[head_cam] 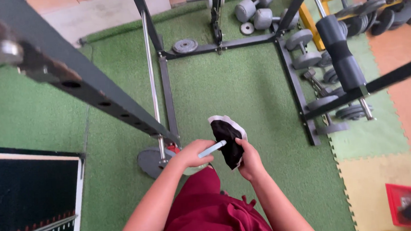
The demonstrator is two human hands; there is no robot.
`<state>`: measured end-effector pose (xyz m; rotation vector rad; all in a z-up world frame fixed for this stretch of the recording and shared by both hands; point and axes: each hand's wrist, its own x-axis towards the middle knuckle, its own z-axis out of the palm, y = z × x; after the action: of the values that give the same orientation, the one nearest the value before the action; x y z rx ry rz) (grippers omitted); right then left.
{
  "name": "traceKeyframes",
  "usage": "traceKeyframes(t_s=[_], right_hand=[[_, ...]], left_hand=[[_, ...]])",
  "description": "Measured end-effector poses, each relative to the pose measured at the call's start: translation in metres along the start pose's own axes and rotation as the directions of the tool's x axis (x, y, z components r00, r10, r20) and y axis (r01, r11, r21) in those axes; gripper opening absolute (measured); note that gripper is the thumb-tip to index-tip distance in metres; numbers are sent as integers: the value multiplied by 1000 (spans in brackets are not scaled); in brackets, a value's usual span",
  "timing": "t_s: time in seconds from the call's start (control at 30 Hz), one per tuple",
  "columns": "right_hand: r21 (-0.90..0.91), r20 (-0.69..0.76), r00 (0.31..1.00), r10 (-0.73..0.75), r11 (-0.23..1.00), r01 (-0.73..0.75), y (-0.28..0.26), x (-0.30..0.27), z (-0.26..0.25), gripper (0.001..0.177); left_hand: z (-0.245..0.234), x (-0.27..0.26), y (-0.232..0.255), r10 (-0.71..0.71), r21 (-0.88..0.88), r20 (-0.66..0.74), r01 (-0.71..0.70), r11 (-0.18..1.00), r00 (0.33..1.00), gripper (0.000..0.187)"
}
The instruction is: Cleaning and wiping down various gym machines and racks using a spray bottle and a cloth.
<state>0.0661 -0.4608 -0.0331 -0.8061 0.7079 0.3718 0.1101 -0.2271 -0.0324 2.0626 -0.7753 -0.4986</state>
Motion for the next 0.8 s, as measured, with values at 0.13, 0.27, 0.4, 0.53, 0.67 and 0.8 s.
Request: traceKeyframes(t_s=[0.13, 0.27, 0.4, 0.53, 0.67, 0.8], right_hand=[[-34, -6, 1000, 8, 999, -8, -35, 41, 32, 37], [-49, -12, 1000, 9, 999, -9, -68, 94, 72, 36], [-115, 78, 993, -88, 989, 97, -77, 135, 111, 33], [-306, 267, 939, -215, 905, 295, -70, 157, 164, 37], [-510, 488, 819, -301, 663, 548, -79, 161, 233, 50], [-562, 751, 598, -281, 205, 801, -83, 195, 264, 61]], left_hand=[[-29, 42, -17, -60, -69, -21, 59, 996, 998, 30], [-72, 75, -26, -65, -27, -120, 62, 998, 991, 33], [-106, 93, -42, -45, 38, -334, 61, 997, 941, 45], [-134, 102, -37, -218, 57, -543, 295, 954, 811, 53], [-141, 102, -53, -234, 86, -647, 374, 924, 726, 70], [-157, 106, -71, -408, -56, -657, 499, 865, 634, 60]])
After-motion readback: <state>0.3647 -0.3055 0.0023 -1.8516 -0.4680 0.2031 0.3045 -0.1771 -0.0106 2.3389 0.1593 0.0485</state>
